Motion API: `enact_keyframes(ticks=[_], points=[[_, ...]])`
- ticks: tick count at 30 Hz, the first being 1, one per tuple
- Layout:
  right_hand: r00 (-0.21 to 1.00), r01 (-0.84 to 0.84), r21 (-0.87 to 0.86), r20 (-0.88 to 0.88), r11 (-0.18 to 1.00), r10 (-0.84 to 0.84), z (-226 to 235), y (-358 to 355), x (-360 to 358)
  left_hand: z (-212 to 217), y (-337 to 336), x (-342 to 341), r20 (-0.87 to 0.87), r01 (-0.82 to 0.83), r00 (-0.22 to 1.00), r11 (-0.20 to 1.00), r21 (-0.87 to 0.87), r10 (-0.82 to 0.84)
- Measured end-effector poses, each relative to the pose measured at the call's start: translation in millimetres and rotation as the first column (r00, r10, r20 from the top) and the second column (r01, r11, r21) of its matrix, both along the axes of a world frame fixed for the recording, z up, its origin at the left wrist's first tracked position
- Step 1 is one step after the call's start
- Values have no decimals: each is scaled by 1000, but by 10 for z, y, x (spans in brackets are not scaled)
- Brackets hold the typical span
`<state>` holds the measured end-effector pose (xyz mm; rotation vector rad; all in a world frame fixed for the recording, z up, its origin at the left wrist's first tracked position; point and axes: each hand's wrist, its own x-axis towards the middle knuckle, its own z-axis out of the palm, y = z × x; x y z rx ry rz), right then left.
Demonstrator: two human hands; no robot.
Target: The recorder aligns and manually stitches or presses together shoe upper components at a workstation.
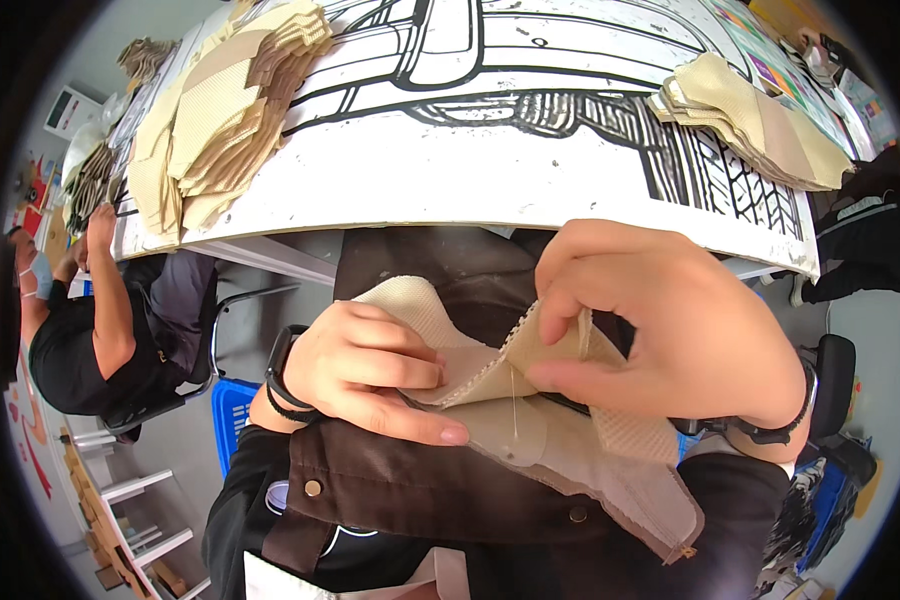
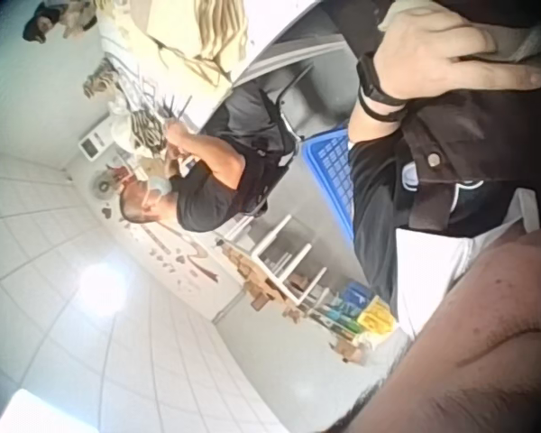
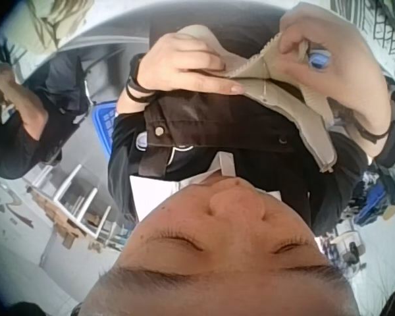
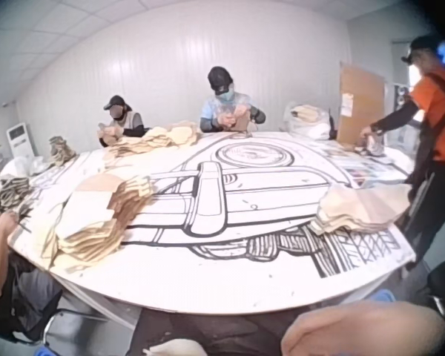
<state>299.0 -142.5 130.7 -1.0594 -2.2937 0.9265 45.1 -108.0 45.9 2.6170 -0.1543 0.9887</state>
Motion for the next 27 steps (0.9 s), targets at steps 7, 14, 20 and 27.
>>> enact_keyframes(ticks=[7, 14, 20, 27], points=[[998, 31, -440, -34, 897, -52, 39, -16, -151, -16, -49, -5, -25, 4, 1000, 1000, 0, -4], [998, -37, -140, -53, 990, 30, -195, 90, -131, 39, -44, -13, -28, 33, 999, 999, -29, -34], [1000, 28, 43, 6, 999, -28, -99, 8, -204, 35, -73, -29, 5, -25, 1000, 997, -67, 25], [999, 14, 164, -31, 986, -9, -60, -103, -223, 19, -140, 5, 47, -94, 994, 995, -22, 95]])
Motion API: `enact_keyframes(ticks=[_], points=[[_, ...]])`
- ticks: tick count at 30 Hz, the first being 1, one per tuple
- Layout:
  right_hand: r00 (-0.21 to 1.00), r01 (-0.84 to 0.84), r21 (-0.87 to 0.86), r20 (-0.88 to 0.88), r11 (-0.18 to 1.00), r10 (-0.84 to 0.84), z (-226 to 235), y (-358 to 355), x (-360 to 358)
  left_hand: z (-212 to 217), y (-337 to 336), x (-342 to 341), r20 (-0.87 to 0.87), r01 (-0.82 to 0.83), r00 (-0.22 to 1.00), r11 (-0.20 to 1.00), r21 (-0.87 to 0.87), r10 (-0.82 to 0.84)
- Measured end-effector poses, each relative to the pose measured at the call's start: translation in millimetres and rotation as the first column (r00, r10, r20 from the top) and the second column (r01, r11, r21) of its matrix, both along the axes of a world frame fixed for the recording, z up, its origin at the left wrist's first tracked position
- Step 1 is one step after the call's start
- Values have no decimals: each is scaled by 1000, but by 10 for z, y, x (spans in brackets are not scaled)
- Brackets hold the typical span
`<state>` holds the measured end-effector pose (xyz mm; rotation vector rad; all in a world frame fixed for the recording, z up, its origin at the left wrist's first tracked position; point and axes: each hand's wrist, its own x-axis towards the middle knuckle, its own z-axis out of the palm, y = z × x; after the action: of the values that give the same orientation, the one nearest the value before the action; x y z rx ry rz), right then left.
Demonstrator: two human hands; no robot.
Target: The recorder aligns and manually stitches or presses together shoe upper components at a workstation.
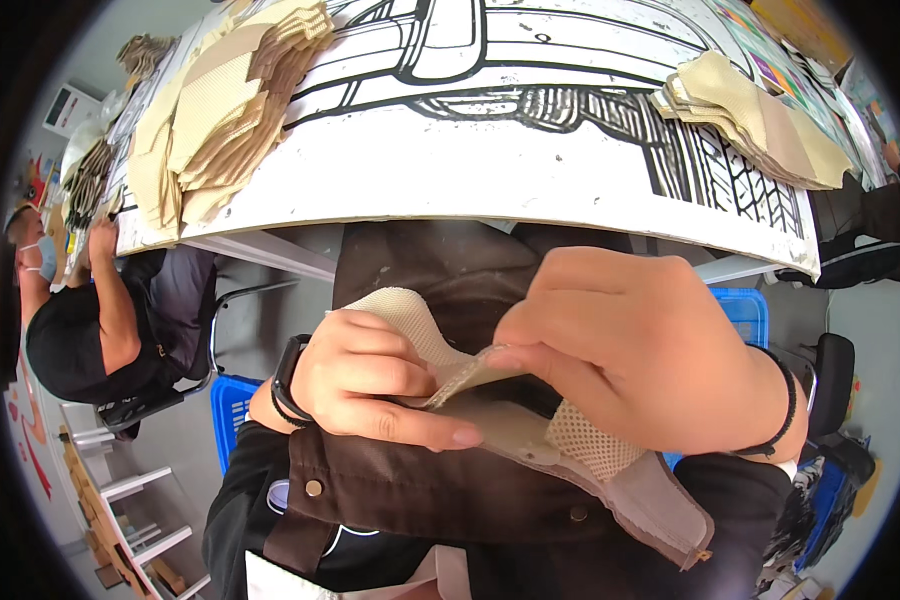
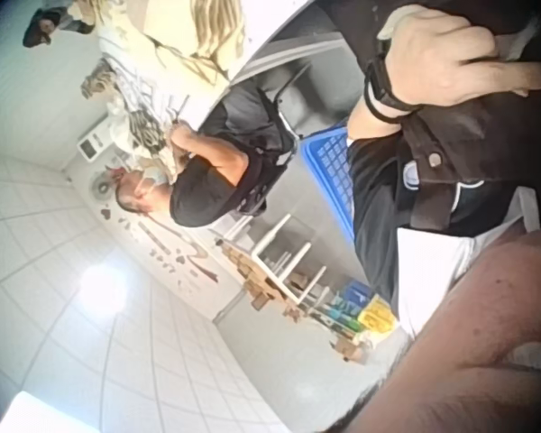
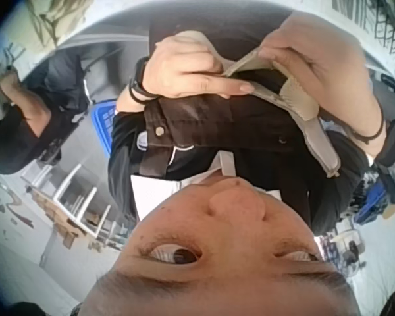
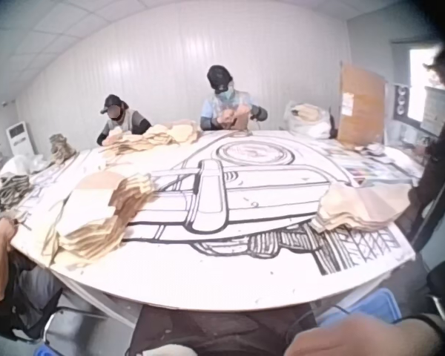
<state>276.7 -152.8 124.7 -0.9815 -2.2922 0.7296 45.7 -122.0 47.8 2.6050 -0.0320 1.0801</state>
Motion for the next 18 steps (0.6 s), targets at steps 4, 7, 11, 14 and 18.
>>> enact_keyframes(ticks=[4, 7, 11, 14, 18], points=[[999, 48, 67, 9, 997, -48, 28, -104, 20, -6, 3, 9, 20, -54, 998, 997, 63, 53], [997, 67, 56, 22, 996, -68, 65, -117, 31, -23, -17, 11, 41, -85, 996, 994, 73, 83], [996, 80, 25, 29, 997, -80, 76, -167, 61, 27, -21, 31, -4, -53, 999, 996, 73, 54], [998, 43, 10, 34, 999, -44, 113, -186, 50, 21, -70, 3, -5, -110, 994, 993, 44, 110], [997, 70, 15, 11, 997, -70, 51, -194, 68, -15, -68, 25, 56, -117, 992, 989, 85, 112]])
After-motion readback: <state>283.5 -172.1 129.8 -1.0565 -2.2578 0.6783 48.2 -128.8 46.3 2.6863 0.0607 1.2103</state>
